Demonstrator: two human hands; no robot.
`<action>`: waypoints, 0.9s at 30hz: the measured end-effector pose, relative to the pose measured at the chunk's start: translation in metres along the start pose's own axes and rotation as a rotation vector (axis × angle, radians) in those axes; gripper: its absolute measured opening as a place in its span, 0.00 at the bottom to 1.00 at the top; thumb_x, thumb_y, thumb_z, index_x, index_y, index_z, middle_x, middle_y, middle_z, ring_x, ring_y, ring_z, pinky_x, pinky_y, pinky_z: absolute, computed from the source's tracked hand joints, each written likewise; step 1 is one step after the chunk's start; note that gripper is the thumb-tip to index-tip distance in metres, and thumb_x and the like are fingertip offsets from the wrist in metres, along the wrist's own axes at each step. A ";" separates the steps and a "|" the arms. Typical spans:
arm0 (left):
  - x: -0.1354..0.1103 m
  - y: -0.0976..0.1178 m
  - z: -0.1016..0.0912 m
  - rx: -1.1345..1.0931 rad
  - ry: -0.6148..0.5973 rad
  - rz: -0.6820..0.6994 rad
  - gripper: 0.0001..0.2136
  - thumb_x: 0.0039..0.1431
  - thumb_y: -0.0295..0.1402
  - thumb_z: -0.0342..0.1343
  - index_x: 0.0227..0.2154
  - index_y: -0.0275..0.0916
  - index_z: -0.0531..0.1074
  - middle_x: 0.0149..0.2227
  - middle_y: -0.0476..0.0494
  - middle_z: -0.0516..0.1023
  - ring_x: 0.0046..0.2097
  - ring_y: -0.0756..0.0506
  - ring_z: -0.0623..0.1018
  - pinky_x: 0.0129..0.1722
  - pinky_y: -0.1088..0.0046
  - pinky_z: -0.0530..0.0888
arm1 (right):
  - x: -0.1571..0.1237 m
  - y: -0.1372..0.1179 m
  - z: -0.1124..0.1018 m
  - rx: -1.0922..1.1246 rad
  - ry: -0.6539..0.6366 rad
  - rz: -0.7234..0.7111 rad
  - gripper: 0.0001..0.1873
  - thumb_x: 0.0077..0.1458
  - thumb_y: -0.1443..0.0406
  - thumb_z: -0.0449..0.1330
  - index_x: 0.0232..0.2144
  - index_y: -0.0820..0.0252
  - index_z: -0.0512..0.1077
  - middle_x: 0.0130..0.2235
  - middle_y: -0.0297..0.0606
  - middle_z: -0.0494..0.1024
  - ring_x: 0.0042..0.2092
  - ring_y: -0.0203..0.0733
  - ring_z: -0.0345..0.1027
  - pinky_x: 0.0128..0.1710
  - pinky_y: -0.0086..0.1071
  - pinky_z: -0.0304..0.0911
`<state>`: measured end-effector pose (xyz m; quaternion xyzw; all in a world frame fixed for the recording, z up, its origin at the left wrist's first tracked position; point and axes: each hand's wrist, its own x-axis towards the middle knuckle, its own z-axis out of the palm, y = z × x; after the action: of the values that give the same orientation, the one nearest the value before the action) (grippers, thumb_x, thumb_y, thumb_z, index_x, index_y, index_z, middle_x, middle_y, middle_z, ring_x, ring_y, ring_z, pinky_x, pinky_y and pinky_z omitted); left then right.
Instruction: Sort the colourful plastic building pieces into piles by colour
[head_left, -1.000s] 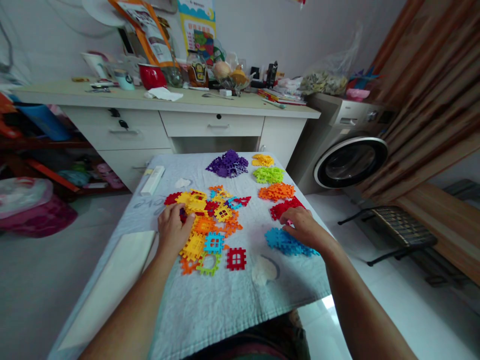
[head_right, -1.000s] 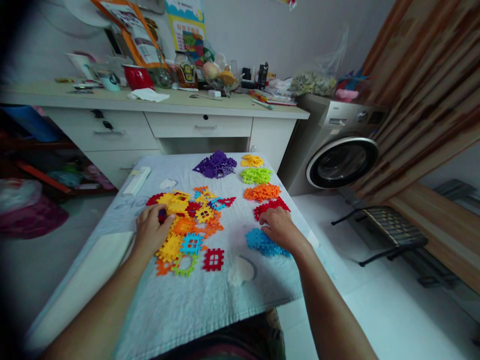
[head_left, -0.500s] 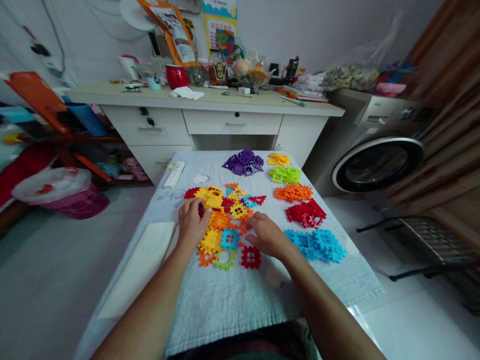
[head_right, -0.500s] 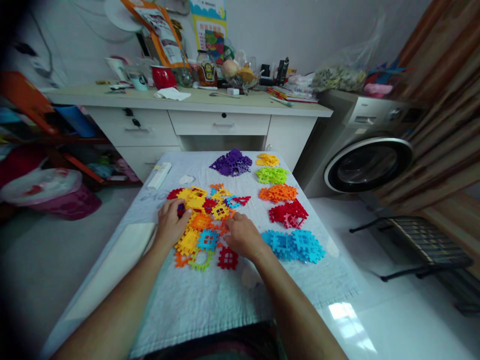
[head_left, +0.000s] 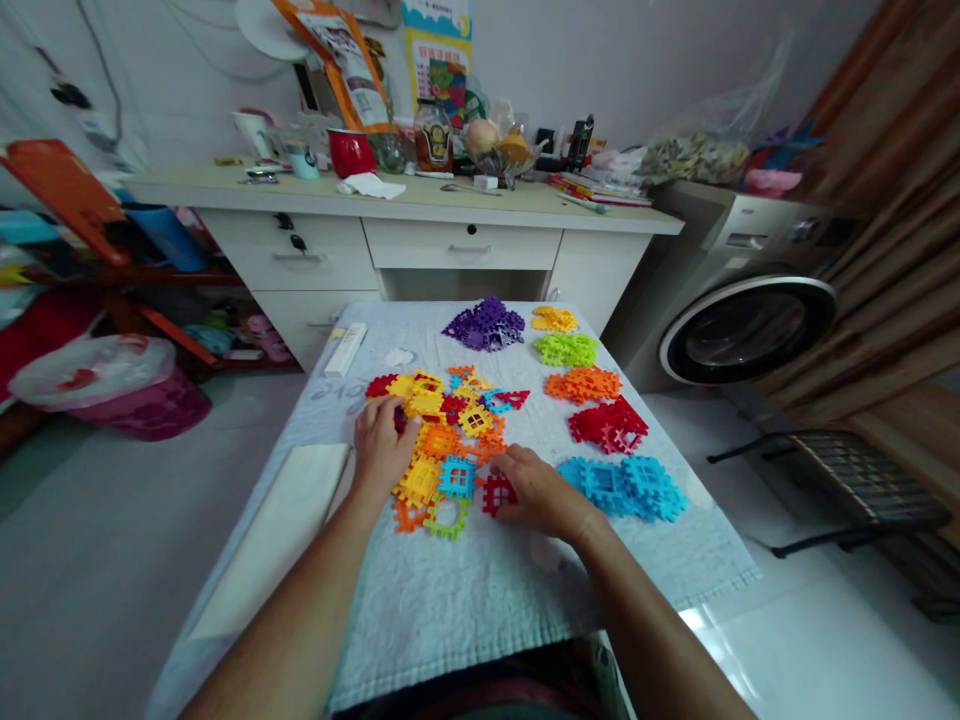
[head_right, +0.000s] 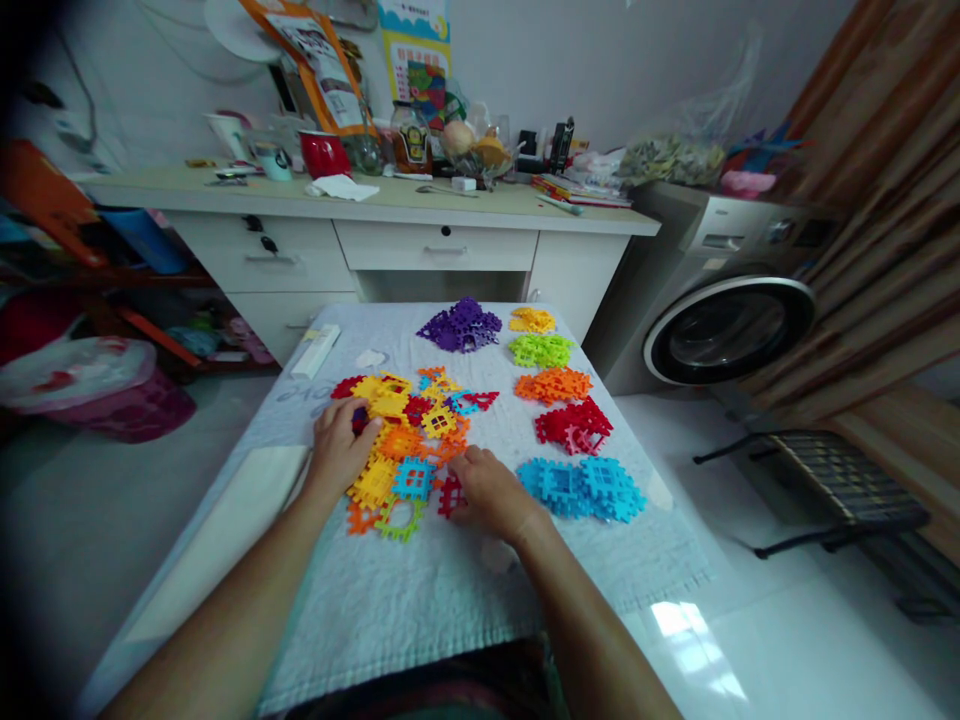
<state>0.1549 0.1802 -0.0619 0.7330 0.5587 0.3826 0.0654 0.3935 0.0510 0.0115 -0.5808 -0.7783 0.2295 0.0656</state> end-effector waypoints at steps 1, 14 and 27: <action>0.000 0.000 0.000 -0.002 0.002 0.000 0.16 0.59 0.41 0.51 0.47 0.38 0.69 0.50 0.35 0.70 0.56 0.37 0.69 0.60 0.55 0.64 | 0.001 0.001 0.000 -0.003 0.038 0.024 0.21 0.50 0.66 0.65 0.48 0.62 0.69 0.48 0.44 0.70 0.48 0.45 0.64 0.48 0.34 0.59; 0.000 0.000 0.000 0.005 0.001 0.000 0.17 0.58 0.40 0.51 0.47 0.37 0.69 0.50 0.33 0.70 0.55 0.36 0.69 0.58 0.54 0.65 | -0.002 0.004 0.000 0.005 0.136 0.025 0.12 0.53 0.71 0.60 0.42 0.63 0.73 0.46 0.45 0.73 0.47 0.43 0.65 0.48 0.32 0.59; 0.000 0.000 0.000 -0.013 -0.003 -0.015 0.16 0.57 0.40 0.52 0.47 0.40 0.69 0.51 0.36 0.70 0.56 0.36 0.69 0.59 0.53 0.64 | -0.025 0.021 -0.062 0.078 0.286 0.062 0.11 0.60 0.69 0.53 0.37 0.61 0.77 0.38 0.41 0.77 0.41 0.39 0.69 0.43 0.30 0.60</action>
<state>0.1544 0.1802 -0.0621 0.7290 0.5614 0.3846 0.0736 0.4424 0.0495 0.0610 -0.6283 -0.7332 0.1765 0.1913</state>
